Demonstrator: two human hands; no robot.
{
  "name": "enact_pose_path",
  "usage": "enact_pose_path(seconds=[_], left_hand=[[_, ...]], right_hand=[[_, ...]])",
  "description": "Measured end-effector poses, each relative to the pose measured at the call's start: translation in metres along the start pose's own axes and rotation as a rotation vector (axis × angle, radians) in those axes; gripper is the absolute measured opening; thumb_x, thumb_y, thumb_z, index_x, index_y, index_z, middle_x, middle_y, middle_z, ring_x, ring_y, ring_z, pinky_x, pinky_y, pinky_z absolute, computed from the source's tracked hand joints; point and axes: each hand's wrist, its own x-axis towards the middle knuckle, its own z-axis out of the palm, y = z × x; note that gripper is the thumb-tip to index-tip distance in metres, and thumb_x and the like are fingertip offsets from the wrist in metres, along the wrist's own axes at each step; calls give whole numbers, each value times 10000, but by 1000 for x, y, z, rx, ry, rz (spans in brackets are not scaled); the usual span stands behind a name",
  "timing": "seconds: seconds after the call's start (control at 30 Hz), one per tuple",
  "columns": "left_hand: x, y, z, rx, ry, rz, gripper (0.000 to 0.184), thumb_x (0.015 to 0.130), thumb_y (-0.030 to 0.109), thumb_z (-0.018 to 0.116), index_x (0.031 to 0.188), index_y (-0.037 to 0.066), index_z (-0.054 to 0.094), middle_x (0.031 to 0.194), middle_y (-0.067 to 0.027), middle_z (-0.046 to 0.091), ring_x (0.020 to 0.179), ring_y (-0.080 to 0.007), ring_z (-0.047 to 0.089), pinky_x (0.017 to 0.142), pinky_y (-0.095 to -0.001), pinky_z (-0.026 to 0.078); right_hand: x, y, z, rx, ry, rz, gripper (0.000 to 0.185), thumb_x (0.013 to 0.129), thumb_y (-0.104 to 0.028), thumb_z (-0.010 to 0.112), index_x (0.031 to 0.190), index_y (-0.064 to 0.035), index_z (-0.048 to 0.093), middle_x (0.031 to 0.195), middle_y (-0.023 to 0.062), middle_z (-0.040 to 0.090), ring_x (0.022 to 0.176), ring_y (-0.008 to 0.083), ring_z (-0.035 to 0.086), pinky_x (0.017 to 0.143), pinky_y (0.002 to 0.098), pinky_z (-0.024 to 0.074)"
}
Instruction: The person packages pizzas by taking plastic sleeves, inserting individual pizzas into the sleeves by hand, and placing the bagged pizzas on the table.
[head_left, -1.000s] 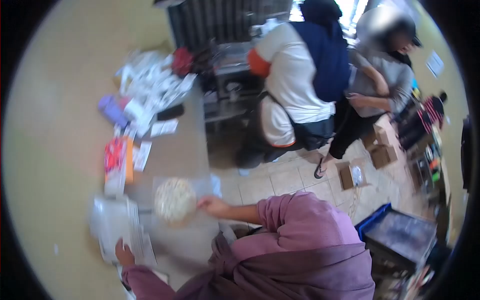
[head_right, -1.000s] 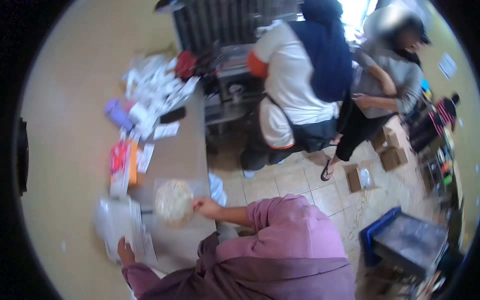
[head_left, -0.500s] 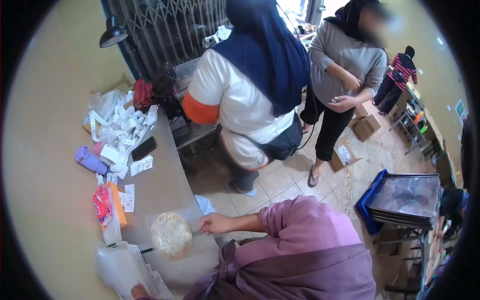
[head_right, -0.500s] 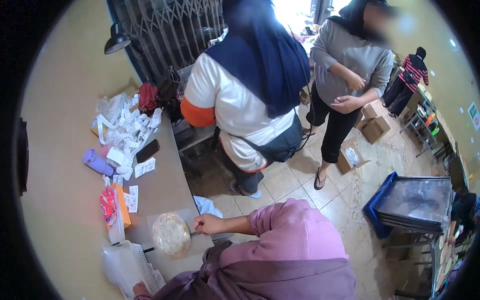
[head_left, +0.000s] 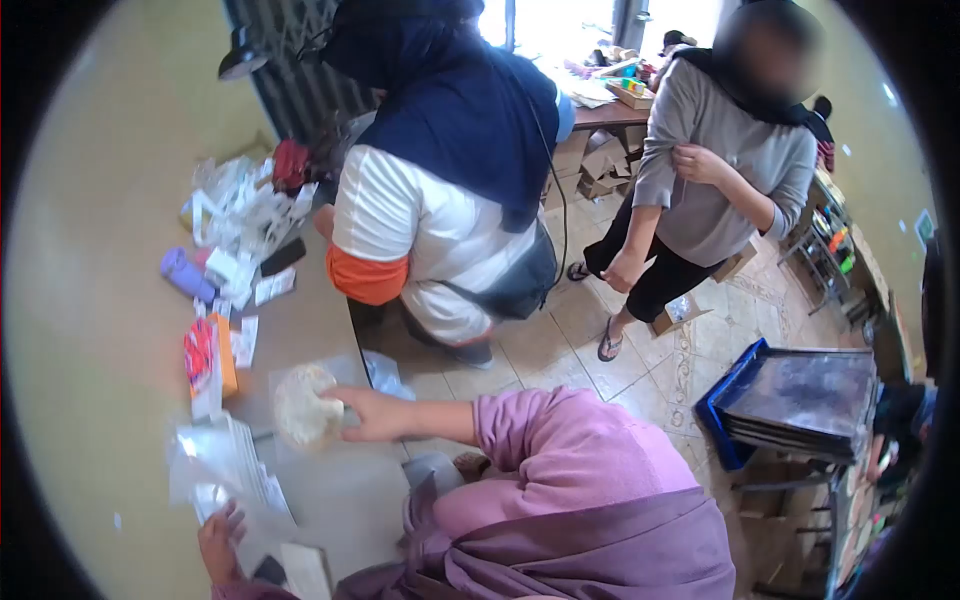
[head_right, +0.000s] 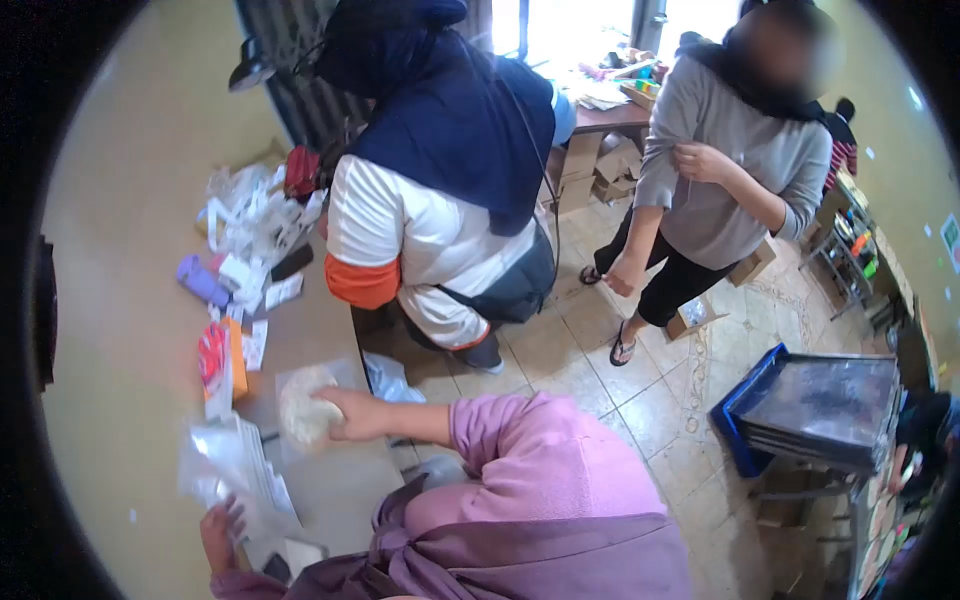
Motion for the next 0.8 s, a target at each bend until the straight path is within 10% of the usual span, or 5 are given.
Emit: enact_pose_path(seconds=[0.13, 0.23, 0.37, 0.43, 0.8], left_hand=[[-87, 45, 55, 706, -489, 185, 366, 853, 279, 515, 1038, -25, 603, 879, -108, 647, 763, -154, 578, 717, -280, 440], [-144, 61, 88, 562, -693, 296, 276, 845, 180, 505, 1050, 33, 617, 876, -131, 627, 757, -246, 575, 700, -305, 444], [-182, 21, 90, 870, -402, 995, 285, 871, 228, 524, 1027, 0, 592, 959, -101, 625, 878, -218, 587, 784, -297, 434], [-213, 36, 104, 280, -324, 413, 234, 888, 155, 487, 1030, 5, 597, 939, -118, 616, 846, -210, 580, 761, -291, 431], [-288, -21, 159, -391, -292, 178, 511, 839, 406, 534, 1077, -45, 566, 1018, -116, 610, 974, -194, 549, 838, -314, 427]], right_hand=[[-10, -52, -10, -123, -87, -338, 906, 687, -240, 722, 1375, -35, 169, 1304, 219, 380, 1237, 325, 344, 1028, 364, 268], [-25, -62, -5, 344, -743, 74, 1010, 687, -278, 754, 1407, -95, 70, 1267, 209, 421, 1201, 255, 390, 1000, 348, 292], [-68, -49, 5, 768, -1101, 268, 476, 784, -118, 660, 1207, -28, 461, 966, 66, 597, 847, 140, 565, 776, 281, 452], [-77, -48, -1, 712, -1015, 270, 291, 725, -132, 713, 958, 3, 601, 875, 39, 617, 793, 119, 575, 714, 268, 464], [-97, -141, -46, 106, -889, -205, 96, 786, -46, 611, 863, 7, 635, 744, 37, 642, 678, 97, 585, 631, 242, 468]])
